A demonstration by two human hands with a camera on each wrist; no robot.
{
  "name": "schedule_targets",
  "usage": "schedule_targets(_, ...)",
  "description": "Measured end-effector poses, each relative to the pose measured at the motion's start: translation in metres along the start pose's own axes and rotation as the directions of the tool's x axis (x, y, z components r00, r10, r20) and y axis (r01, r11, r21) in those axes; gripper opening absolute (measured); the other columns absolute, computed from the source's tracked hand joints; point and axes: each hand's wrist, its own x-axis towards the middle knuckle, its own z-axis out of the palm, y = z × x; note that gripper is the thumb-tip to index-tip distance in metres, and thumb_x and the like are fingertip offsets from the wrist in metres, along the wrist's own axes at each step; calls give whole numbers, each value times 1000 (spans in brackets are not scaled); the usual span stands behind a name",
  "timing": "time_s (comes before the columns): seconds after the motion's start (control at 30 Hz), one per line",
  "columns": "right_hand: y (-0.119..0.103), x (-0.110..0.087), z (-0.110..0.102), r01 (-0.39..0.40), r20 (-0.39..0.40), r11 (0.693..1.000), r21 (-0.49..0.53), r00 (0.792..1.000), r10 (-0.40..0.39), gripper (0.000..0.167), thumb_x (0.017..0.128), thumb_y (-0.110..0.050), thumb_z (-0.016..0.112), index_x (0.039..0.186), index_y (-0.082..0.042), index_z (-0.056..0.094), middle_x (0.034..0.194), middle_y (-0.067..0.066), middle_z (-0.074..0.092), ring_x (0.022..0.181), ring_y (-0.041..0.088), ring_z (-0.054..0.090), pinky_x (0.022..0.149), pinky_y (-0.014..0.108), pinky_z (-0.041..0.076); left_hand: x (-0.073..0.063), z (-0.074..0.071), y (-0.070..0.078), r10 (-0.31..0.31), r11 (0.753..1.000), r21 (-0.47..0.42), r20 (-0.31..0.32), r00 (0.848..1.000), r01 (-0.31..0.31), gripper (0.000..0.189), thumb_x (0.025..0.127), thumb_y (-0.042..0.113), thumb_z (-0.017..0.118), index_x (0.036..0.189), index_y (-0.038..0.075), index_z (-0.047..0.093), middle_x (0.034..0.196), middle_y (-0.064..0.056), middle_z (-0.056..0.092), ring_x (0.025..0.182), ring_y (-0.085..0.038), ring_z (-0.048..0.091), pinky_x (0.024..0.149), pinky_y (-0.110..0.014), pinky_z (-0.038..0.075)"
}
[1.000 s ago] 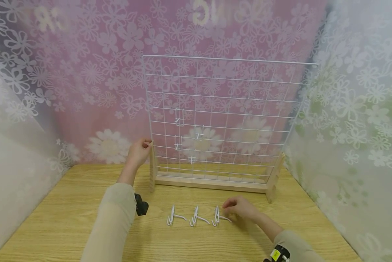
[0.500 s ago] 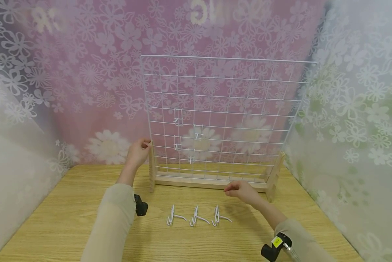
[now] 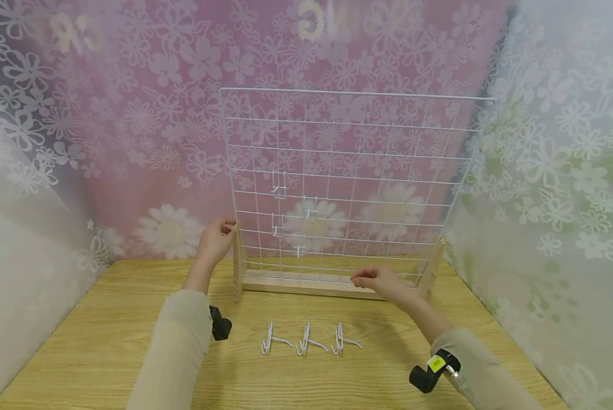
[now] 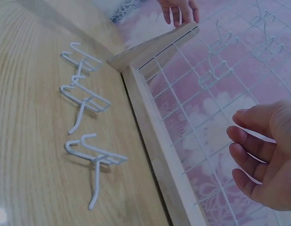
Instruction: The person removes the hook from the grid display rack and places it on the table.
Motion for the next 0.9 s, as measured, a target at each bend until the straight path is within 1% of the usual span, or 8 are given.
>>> schedule_targets(0.07,-4,1,-2,14,-3,1000,0,1000,-14,32,94,-24,56,110,3,61,104,15,63,101,31,55,91,54,38,0,0,0,-2,1000,-2,-1,1000,2,31,97,17,47,124,3,51,108,-21,56,101,-34,54,77,-43,47)
schedule_targets(0.2,-12,4,-7,62,-27,998,-7,998,-63,32,94,-23,56,111,4,60,102,12,63,99,31,56,89,50,42,0,0,0,-12,1000,-10,0,1000,12,31,97,17,47,125,3,51,108,-21,56,101,-34,54,76,-42,47)
schedule_targets(0.33,-21,8,-11,99,-69,995,-10,993,-100,30,92,-21,58,109,3,62,97,10,65,91,26,58,81,41,47,1,1,-1,-12,1000,2,0,1000,12,31,97,17,47,125,4,51,109,-19,56,102,-34,53,78,-43,46)
schedule_targets(0.47,-29,12,-14,89,-90,996,-10,992,-89,32,91,-23,60,111,2,62,99,13,64,87,22,57,76,34,48,2,1,-2,-12,1000,17,2,1000,12,32,97,17,47,127,5,50,110,-19,57,103,-33,53,79,-43,46)
schedule_targets(0.6,-37,14,-17,71,-108,997,-13,992,-72,35,91,-27,60,113,0,61,103,17,62,88,25,55,75,34,46,2,1,-1,-18,1000,8,10,1000,18,33,97,18,47,127,5,49,110,-19,56,102,-33,53,78,-43,46)
schedule_targets(0.7,-43,17,-19,77,-121,997,-18,990,-78,34,92,-27,59,113,-1,61,100,15,63,88,26,54,76,34,46,2,1,-1,-18,1000,4,12,1000,18,32,97,18,47,127,5,50,110,-19,56,102,-33,52,79,-44,45)
schedule_targets(0.77,-47,19,-19,82,-123,997,-15,989,-83,35,92,-27,59,115,-1,60,101,13,63,89,26,54,76,34,45,2,1,-1,-16,1000,2,10,1000,16,32,97,17,47,127,4,49,110,-19,56,103,-34,53,80,-44,45)
schedule_targets(0.9,-56,25,-17,110,-145,994,14,984,-106,34,92,-25,59,115,-1,61,100,13,64,92,32,56,77,37,47,1,0,-1,-17,1000,2,11,1000,17,33,97,18,47,128,4,49,111,-19,56,104,-33,53,81,-44,45)
